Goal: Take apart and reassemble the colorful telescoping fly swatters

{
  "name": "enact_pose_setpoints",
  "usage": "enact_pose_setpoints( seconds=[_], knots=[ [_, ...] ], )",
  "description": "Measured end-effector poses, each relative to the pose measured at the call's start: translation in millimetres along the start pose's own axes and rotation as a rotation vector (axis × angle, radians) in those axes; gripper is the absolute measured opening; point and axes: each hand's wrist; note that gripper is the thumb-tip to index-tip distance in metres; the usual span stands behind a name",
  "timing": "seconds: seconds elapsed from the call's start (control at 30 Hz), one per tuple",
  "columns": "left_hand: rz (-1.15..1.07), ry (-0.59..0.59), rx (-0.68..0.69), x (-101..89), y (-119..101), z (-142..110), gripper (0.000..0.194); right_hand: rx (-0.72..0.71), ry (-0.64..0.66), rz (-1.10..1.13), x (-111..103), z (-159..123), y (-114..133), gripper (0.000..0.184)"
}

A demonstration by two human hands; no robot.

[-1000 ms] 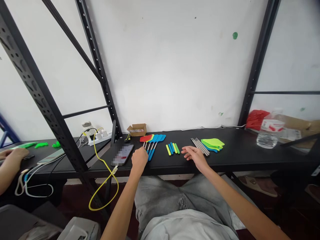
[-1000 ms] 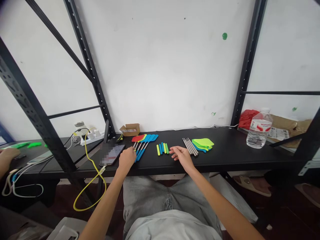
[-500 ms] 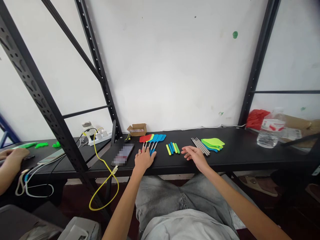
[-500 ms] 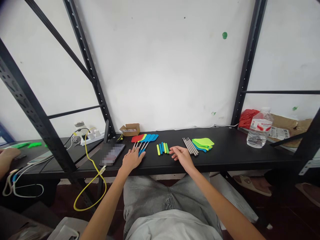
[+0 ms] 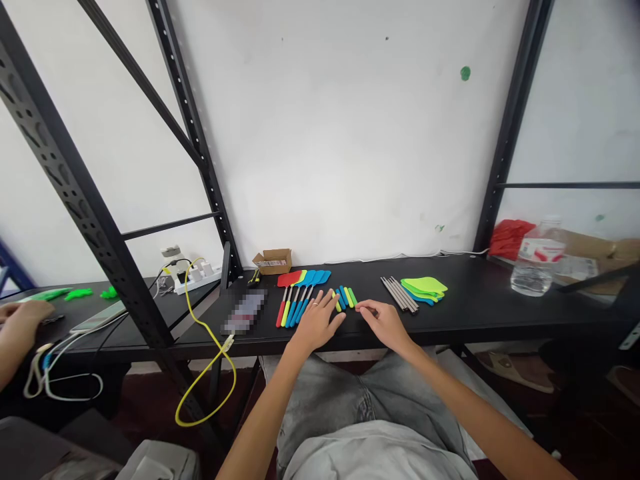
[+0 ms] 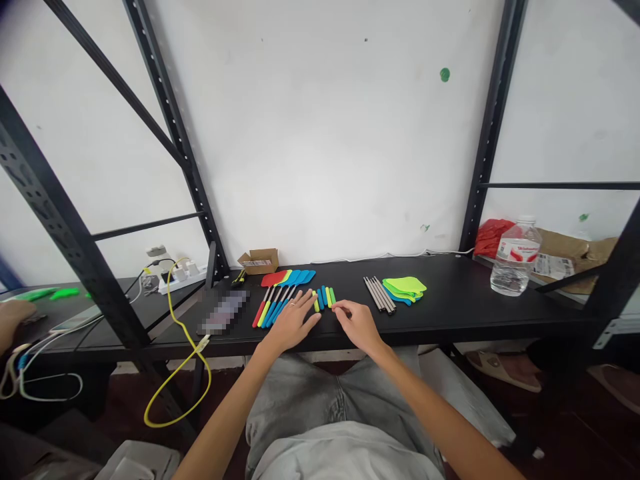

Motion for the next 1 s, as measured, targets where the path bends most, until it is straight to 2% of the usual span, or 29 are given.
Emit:
enact_pose_setpoints(
  seconds=[0.13, 0.27, 0.37, 0.47, 0.6, 0.8, 1.0],
  knots=[
    [-0.037, 0.058, 0.033, 1.4, -2.3, -3.8, 0.053, -0.051, 0.036, -0.166, -9.7, 4.8, -6.8, 0.029],
    [-0.029, -0.029, 0.009, -1.3, -0.6, -3.3, 0.043, -0.065, 0.003, -0.489, -33.9, 11.4, -22.2, 0.028],
    [-0.003, -0.100, -0.040, -1.6, -0.6, -2.7, 0.035, 0.055, -0.006, -0.730, -55.7, 14.5, -36.4, 0.029],
    [0.013, -0.122, -0.031, 0.3, -0.2, -3.0, 0.033, 0.203, 0.041, -0.866, -71.3, 15.5, -46.4, 0.032],
    [0.005, -0.103, -0.013, 3.4, 1.1, -2.8, 0.029, 0.286, 0.136, -0.916, -76.3, 14.7, -48.5, 0.032],
    [0.008, -0.125, -0.029, 3.7, 1.2, -1.5, 0.018, 0.244, 0.182, -0.923, -70.6, 14.4, -43.9, 0.026],
    [-0.001, -0.108, -0.038, 1.8, -0.1, -1.8, 0.016, 0.230, 0.200, -0.905, -70.2, 14.8, -44.7, 0.025]
  ],
)
Point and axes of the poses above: each hand's wrist, its own z-axis towards the middle knuckle, its own x-axis out of the palm, y = z × x, and after that the axes turned 8 degrees about -x, right-handed
